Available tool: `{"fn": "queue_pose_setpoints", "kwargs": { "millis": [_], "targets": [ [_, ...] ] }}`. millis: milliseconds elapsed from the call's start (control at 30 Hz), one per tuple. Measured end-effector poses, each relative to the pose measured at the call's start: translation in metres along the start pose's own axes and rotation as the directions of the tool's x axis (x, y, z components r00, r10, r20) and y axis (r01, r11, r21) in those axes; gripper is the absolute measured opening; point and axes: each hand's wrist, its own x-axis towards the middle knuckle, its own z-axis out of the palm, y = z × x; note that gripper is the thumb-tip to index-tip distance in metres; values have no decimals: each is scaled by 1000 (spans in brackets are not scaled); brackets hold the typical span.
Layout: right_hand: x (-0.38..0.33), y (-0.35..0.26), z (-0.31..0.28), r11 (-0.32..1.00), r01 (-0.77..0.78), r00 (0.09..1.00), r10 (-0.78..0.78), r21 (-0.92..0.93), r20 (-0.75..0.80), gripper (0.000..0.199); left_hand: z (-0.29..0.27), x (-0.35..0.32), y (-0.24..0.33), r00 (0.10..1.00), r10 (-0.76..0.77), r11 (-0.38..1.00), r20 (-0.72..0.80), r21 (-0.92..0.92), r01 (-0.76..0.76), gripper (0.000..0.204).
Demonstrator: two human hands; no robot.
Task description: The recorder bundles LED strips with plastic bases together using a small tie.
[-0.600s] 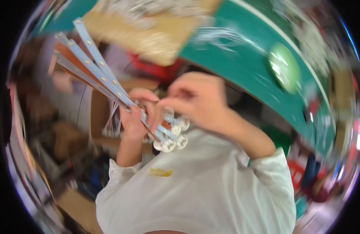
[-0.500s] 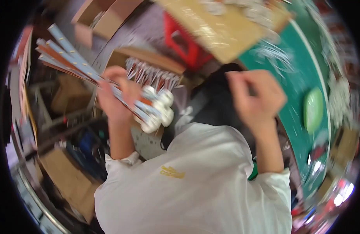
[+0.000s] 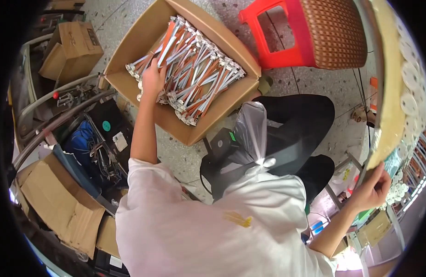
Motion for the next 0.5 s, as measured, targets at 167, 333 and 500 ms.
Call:
{"fn": "queue_pose_setpoints", "kwargs": {
  "millis": [167,333,500],
  "targets": [
    [2,-8,3,996,-22,997,16,-89,-72,29,60,15,-13,977,-79,995,200,-45,89,35],
    [-2,-18,10,996,-67,992,59,-67,-112,27,108,7,-30,887,-90,988,452,152,22,33],
    [2,2,-2,994,-42,993,30,-100,-116,24,118,-9,-42,840,-241,884,486,468,-16,31]
  ]
}}
